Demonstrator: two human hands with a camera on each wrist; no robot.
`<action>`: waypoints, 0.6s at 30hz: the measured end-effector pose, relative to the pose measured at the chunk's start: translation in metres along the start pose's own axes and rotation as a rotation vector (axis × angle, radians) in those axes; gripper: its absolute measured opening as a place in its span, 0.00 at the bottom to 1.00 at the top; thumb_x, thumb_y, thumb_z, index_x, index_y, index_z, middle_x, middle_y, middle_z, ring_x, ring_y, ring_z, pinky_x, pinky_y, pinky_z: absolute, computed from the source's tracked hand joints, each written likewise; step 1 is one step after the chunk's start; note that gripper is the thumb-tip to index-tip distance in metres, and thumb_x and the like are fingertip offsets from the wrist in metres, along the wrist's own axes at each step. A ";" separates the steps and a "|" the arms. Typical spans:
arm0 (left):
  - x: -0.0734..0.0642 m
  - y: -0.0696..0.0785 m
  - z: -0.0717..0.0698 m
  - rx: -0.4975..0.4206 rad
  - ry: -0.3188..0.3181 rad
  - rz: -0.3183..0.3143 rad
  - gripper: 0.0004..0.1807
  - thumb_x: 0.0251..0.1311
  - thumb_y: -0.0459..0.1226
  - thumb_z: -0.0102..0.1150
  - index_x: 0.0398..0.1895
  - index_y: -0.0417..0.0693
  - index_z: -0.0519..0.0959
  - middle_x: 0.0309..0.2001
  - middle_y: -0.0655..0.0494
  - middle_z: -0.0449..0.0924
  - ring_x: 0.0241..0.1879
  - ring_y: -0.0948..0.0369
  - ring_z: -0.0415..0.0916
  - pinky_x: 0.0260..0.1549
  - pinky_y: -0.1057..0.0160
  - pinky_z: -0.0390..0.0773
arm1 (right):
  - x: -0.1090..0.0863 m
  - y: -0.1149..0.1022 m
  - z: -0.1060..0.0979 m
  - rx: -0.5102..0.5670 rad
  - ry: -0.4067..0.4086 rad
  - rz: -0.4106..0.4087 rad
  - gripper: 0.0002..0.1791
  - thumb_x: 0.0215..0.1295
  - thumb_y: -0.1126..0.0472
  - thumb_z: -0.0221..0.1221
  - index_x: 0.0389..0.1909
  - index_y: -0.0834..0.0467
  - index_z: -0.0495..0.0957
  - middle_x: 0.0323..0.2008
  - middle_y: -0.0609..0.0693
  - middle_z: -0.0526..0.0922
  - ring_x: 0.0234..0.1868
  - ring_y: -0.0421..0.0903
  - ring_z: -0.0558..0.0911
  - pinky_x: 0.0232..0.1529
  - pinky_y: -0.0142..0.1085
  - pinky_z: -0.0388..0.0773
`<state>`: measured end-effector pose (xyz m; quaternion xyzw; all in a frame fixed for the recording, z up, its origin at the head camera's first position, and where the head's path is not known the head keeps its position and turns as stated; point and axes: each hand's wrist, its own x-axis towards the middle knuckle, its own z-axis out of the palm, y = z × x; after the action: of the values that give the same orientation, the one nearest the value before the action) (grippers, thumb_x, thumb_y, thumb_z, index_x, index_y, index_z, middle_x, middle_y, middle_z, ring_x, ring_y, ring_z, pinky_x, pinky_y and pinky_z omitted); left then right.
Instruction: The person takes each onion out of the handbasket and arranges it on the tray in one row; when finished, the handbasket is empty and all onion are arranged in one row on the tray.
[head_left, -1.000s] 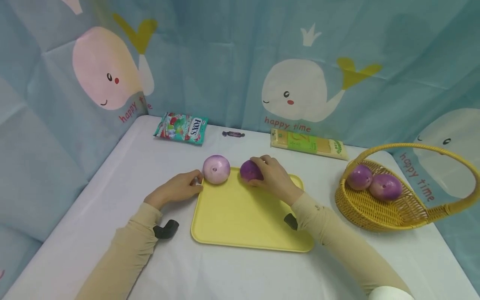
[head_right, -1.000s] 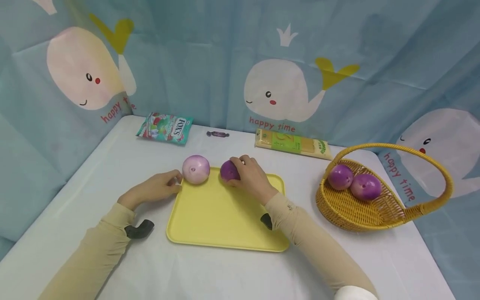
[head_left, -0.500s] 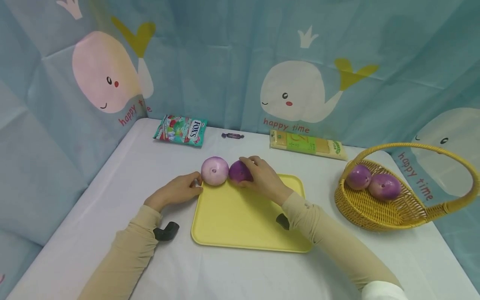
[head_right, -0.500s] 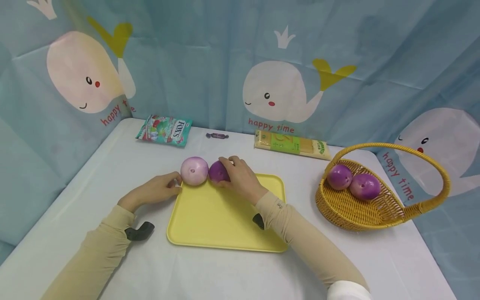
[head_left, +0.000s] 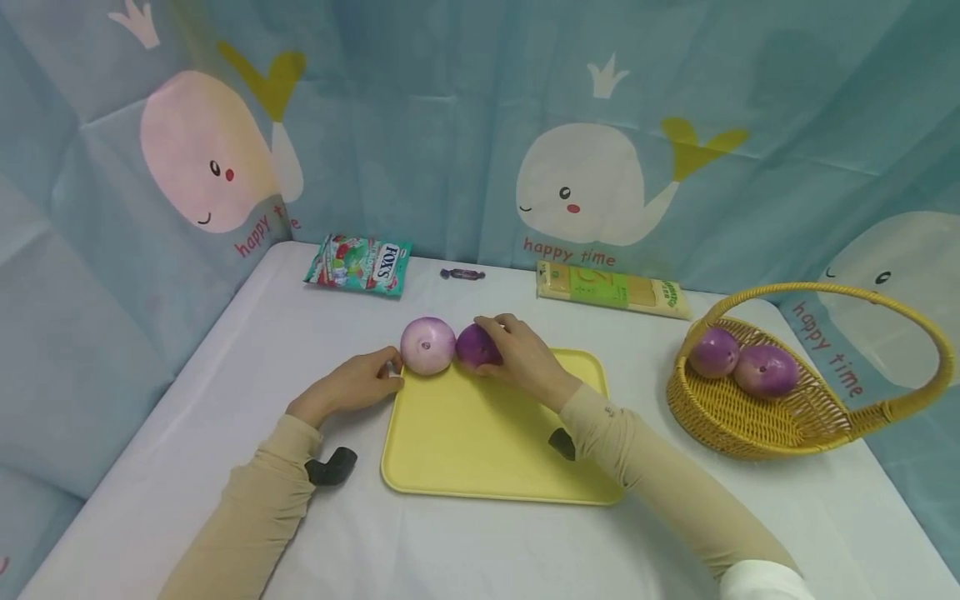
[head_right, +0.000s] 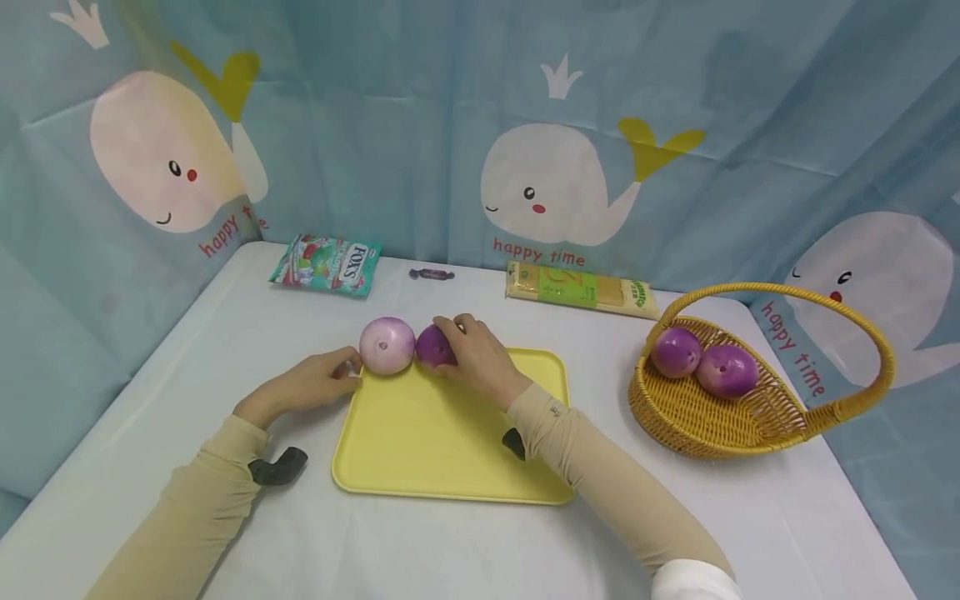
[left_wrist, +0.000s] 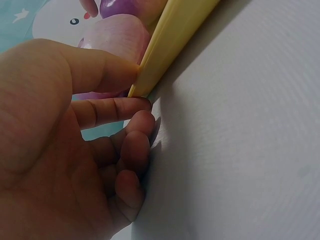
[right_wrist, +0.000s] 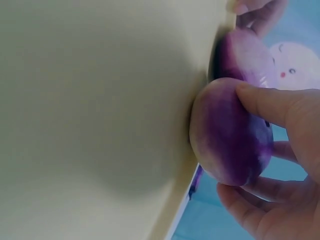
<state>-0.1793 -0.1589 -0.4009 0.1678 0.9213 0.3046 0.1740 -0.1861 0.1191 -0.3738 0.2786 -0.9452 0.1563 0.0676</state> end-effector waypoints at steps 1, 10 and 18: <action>0.000 0.000 0.000 0.000 0.002 0.003 0.12 0.62 0.41 0.52 0.46 0.48 0.71 0.29 0.54 0.70 0.30 0.59 0.66 0.29 0.62 0.64 | 0.000 0.000 0.000 0.000 -0.001 0.003 0.39 0.53 0.52 0.71 0.65 0.58 0.69 0.54 0.61 0.76 0.54 0.56 0.79 0.58 0.47 0.76; 0.000 -0.001 0.003 0.000 0.010 -0.004 0.12 0.62 0.41 0.52 0.46 0.48 0.71 0.30 0.53 0.70 0.30 0.59 0.67 0.29 0.62 0.64 | -0.005 0.005 -0.006 0.015 -0.025 0.038 0.42 0.52 0.50 0.72 0.67 0.56 0.67 0.58 0.62 0.75 0.57 0.58 0.78 0.60 0.49 0.75; 0.001 -0.003 0.000 0.016 0.013 0.009 0.11 0.62 0.41 0.51 0.46 0.48 0.71 0.29 0.53 0.70 0.30 0.59 0.67 0.30 0.62 0.65 | -0.043 0.026 -0.062 0.049 0.135 0.101 0.36 0.60 0.52 0.67 0.67 0.59 0.67 0.61 0.62 0.74 0.59 0.60 0.76 0.57 0.54 0.75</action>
<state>-0.1803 -0.1604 -0.4031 0.1716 0.9240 0.2990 0.1653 -0.1624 0.1822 -0.3311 0.2208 -0.9473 0.2010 0.1163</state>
